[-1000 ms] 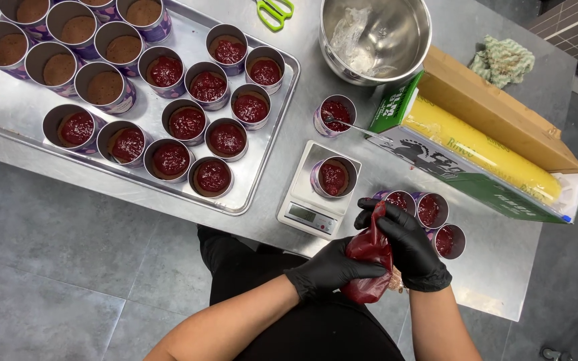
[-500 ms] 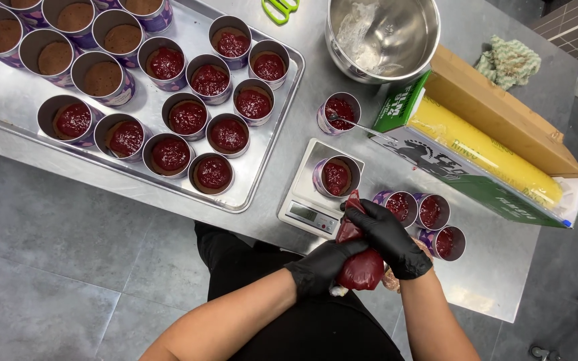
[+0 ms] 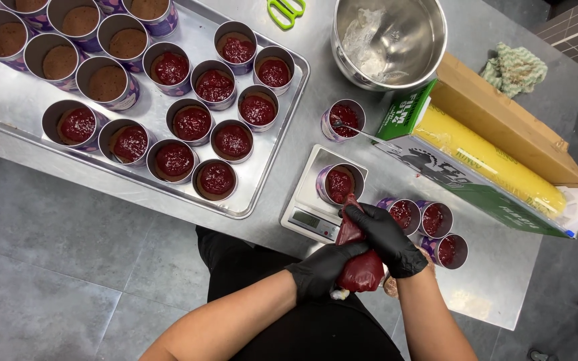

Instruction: Piping red jam or fruit filling into cylindrical cake containers on a scale to measure weight.

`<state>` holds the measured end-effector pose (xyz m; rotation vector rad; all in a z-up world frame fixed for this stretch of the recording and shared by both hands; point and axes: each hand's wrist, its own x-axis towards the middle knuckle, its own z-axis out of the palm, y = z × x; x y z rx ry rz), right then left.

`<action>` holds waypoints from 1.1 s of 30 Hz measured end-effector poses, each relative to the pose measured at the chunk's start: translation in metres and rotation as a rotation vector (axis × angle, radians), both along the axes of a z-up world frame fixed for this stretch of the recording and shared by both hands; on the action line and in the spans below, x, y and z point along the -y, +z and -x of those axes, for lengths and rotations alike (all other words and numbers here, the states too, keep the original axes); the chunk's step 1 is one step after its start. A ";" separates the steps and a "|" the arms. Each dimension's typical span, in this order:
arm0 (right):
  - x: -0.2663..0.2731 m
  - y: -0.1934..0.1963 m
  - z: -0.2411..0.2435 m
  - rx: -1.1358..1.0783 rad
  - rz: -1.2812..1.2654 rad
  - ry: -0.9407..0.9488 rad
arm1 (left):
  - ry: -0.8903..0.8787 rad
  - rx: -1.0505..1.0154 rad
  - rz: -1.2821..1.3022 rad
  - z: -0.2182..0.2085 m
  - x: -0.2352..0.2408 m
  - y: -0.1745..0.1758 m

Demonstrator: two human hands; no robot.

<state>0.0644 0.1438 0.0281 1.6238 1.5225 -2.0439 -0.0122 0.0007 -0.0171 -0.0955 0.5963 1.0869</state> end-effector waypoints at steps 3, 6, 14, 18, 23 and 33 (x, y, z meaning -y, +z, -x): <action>0.000 0.000 0.002 -0.001 -0.008 -0.002 | -0.024 -0.019 0.009 0.002 0.000 0.002; -0.002 -0.007 -0.001 -0.013 -0.014 -0.001 | 0.012 0.010 0.024 -0.002 -0.001 -0.006; -0.004 -0.008 0.002 -0.044 0.002 -0.036 | 0.036 0.035 0.018 -0.006 -0.006 -0.019; -0.006 -0.011 0.000 -0.012 -0.006 -0.073 | 0.043 0.039 0.042 -0.008 -0.010 -0.021; -0.006 -0.007 -0.002 -0.041 -0.030 -0.085 | 0.038 -0.012 0.039 -0.006 -0.010 -0.015; -0.009 -0.010 -0.007 -0.096 -0.024 -0.110 | -0.012 -0.086 0.019 -0.005 -0.011 -0.009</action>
